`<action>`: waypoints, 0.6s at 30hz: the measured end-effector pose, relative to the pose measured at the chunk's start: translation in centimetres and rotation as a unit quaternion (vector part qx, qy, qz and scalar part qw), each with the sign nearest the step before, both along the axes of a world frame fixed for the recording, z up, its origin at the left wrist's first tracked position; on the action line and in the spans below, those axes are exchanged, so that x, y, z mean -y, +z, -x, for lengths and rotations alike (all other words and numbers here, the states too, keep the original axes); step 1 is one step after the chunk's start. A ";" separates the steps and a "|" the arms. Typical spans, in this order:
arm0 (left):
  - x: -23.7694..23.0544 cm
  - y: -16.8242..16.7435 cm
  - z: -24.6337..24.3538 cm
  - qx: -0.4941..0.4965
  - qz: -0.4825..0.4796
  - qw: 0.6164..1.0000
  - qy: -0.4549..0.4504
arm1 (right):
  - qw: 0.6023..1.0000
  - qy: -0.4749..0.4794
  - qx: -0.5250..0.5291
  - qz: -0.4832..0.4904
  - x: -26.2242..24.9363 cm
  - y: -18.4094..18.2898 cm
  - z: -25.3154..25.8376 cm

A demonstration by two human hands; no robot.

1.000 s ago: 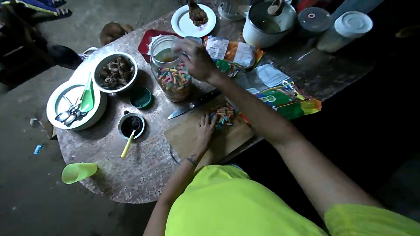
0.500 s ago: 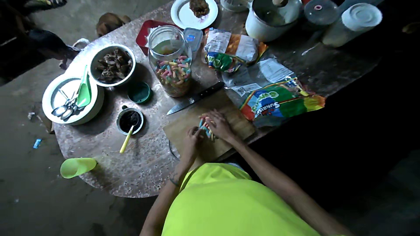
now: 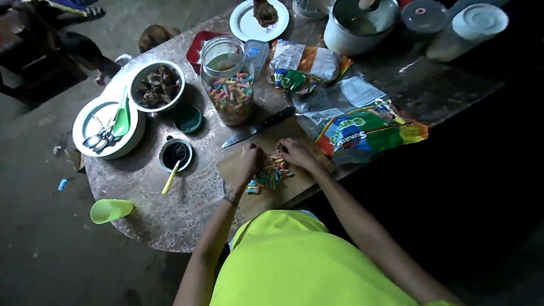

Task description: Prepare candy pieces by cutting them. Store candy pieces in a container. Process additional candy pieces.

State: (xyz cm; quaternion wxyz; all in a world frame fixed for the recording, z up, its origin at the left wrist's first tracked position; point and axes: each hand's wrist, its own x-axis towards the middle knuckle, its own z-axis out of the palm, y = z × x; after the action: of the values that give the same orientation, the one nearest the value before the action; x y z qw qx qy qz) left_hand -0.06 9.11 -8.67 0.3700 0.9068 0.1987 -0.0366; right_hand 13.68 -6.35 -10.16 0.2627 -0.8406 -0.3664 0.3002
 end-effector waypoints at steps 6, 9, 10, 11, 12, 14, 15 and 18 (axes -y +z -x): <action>-0.7 -0.2 0.8 0.031 0.081 0.996 0.024 | 0.991 -0.078 -0.040 -0.098 1.2 -0.1 0.0; -0.8 -0.2 1.4 0.072 0.142 0.986 0.053 | 0.994 -0.044 -0.019 -0.096 0.8 0.5 -0.1; -0.8 0.1 1.5 0.076 0.165 0.981 0.062 | 0.995 -0.028 -0.017 -0.089 0.5 0.6 -0.1; -0.7 0.5 1.6 0.078 0.192 0.976 0.070 | 0.996 -0.014 -0.022 -0.090 0.2 0.8 0.0; -0.6 1.4 1.8 0.072 0.226 0.968 0.080 | 0.995 -0.003 -0.038 -0.096 -0.2 1.2 0.2; -0.3 2.9 2.2 0.066 0.280 0.952 0.101 | 0.987 0.008 -0.089 -0.131 -1.2 2.5 1.0; -0.2 3.6 2.3 0.074 0.297 0.946 0.106 | 0.982 0.011 -0.117 -0.145 -1.8 3.5 1.3; -0.2 3.8 2.4 0.124 0.321 0.931 0.121 | 0.971 0.016 -0.113 -0.210 -3.5 4.6 1.1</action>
State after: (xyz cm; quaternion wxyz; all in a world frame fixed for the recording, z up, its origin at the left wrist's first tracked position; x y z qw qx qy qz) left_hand -2.44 9.29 -4.91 0.6650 0.7057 0.2372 0.0593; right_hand 12.60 -2.87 -5.53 0.4680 -0.7216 -0.4022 0.3138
